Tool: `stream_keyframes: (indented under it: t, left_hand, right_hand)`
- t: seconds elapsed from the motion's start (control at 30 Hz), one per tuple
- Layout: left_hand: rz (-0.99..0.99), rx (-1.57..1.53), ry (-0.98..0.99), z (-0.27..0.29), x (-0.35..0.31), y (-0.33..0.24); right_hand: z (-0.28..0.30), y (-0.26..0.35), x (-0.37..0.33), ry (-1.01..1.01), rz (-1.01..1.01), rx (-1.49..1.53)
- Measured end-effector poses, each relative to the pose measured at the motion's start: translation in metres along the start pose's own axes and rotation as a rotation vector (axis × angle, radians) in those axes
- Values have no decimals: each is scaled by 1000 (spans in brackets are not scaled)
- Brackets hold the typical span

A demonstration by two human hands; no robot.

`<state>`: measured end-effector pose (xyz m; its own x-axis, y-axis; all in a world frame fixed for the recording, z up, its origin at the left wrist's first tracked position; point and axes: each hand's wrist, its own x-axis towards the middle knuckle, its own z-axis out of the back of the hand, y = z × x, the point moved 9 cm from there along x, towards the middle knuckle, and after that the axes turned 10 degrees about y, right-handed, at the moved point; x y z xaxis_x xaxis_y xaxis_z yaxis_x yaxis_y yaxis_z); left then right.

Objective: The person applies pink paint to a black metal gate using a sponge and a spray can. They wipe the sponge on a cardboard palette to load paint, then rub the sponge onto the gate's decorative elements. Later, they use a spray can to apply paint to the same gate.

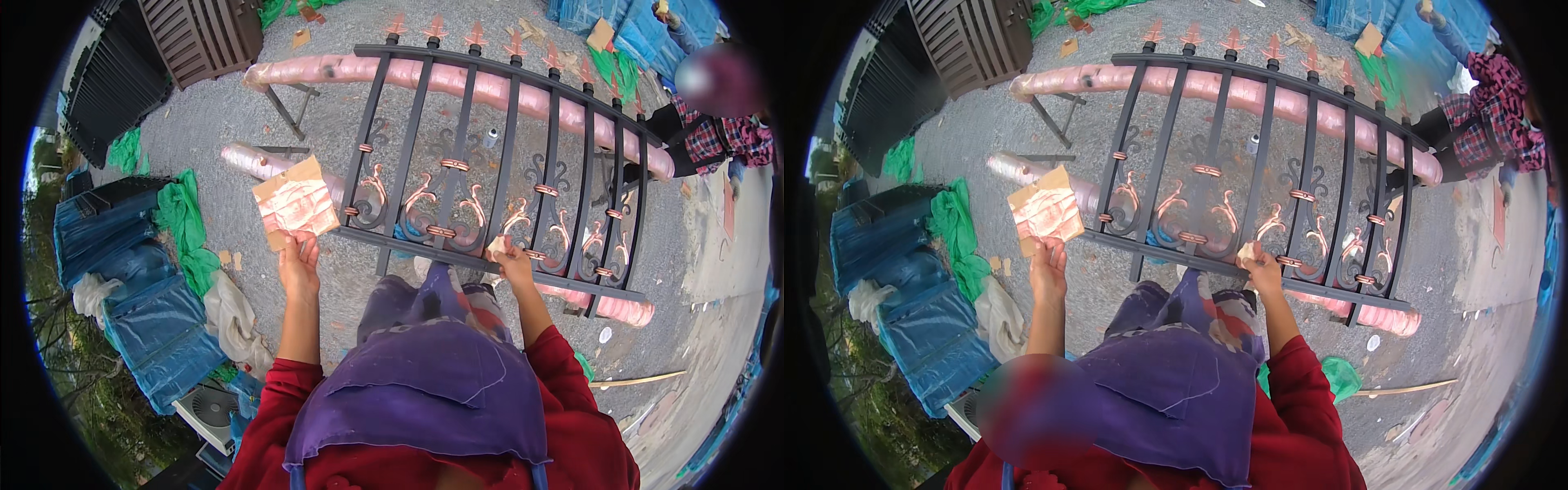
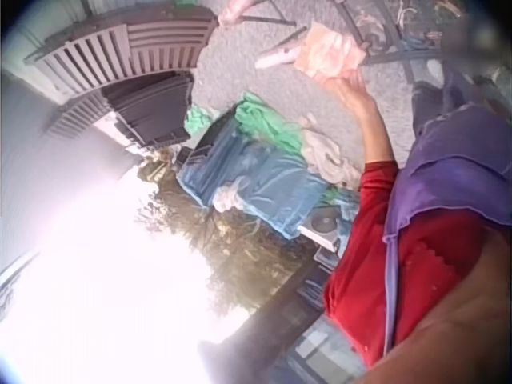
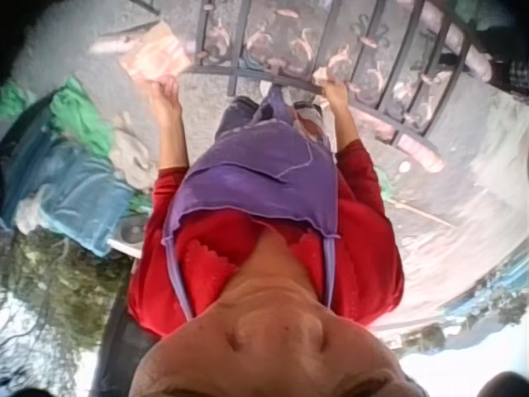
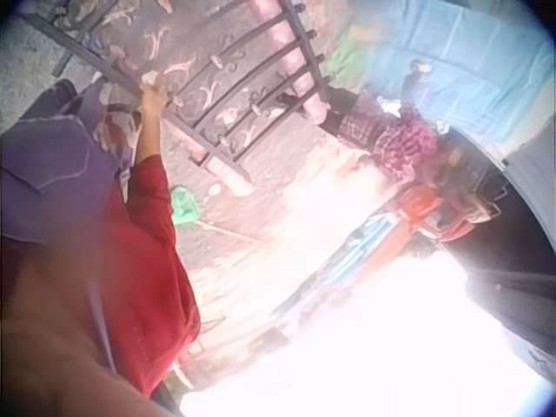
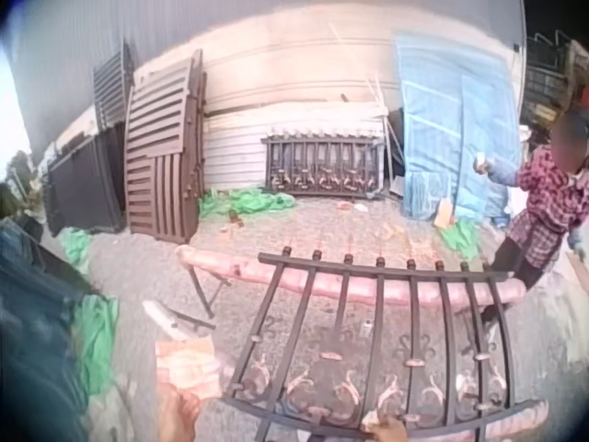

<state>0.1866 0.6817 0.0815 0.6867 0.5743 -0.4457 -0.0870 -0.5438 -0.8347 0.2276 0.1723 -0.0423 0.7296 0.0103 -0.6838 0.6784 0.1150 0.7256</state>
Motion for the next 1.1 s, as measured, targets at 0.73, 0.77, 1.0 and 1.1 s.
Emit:
stream_keyframes:
  t: [0.73, 0.77, 1.0, 1.1]
  left_hand:
    - [52, 50, 51, -4, -29, 35]
    - [45, 33, 56, -7, -29, 37]
    - [14, 45, 31, -26, -20, 44]
    - [1, 21, 55, -32, -11, 47]
  right_hand:
    - [64, -2, -17, 35, 40, 221]
    - [72, -10, -24, 2, 42, 262]
    - [125, -90, -65, -59, -64, 352]
    - [139, -104, -75, -75, -67, 408]
